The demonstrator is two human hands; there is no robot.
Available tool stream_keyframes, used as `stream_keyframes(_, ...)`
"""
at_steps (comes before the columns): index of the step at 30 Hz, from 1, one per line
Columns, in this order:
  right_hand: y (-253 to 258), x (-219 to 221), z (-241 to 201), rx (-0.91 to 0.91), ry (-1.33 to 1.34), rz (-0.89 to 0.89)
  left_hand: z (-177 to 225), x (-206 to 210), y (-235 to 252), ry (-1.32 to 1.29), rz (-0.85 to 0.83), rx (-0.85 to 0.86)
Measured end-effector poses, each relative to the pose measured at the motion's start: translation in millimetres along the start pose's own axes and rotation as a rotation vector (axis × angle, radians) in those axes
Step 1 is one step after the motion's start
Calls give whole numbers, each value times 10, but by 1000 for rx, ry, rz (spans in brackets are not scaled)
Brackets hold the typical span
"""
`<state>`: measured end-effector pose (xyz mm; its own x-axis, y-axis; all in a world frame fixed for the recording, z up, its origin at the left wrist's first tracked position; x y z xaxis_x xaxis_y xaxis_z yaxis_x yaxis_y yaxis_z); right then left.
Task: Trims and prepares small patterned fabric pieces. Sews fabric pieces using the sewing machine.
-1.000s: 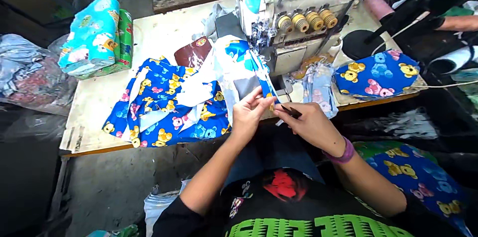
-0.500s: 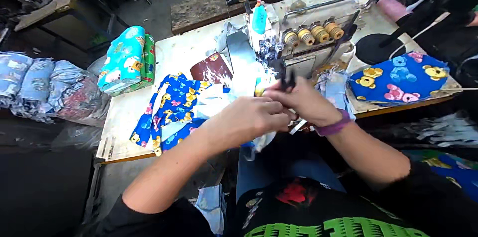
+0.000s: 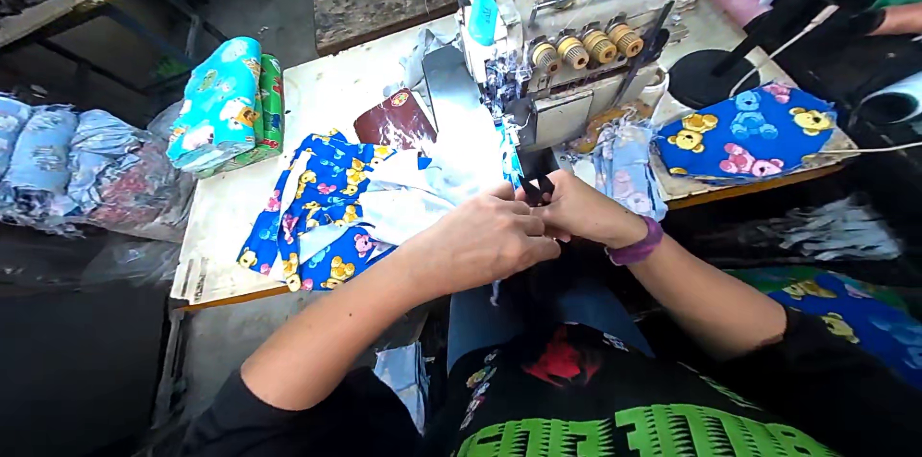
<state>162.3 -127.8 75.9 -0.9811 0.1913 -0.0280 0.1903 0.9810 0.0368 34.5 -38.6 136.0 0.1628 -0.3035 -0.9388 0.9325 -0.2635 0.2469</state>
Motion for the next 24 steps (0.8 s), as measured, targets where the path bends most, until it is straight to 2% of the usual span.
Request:
stream_keyframes(1, -23, 5, 11, -9, -12, -14, -10, -5, -16, -36, -9, -44)
stream_keyframes(4, -120, -61, 5, -8, -57, -45, -205, -178, -107, 31, -118, -323)
stream_keyframes(5, -149, -64, 3, -5, -68, -49, -253, -229, -135, 58, -134, -353)
stream_keyframes(9, -193, -15, -26, -56, -159, -84, -232, -277, -120, 20, -158, -269)
stream_keyframes(12, -237, -22, -52, -77, -204, -81, -249, -258, -96, 50, -190, -276)
stream_keyframes(15, -255, -34, -63, -88, -213, -77, -245, -168, -76, 106, -155, -258)
stream_keyframes(24, -273, -28, -26, -115, -247, -114, -305, -82, -102, -1, -121, -258)
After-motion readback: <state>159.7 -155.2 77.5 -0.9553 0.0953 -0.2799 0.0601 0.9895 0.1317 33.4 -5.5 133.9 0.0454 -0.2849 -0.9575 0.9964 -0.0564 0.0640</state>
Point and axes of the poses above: each hand's wrist, its own y-axis towards the middle knuckle, its own x-axis out of the palm, z = x × y, the point moved 3 cm from there along y, towards the middle knuckle, and after that the axes turned 14 degrees about -x, right-handed, at the moved point
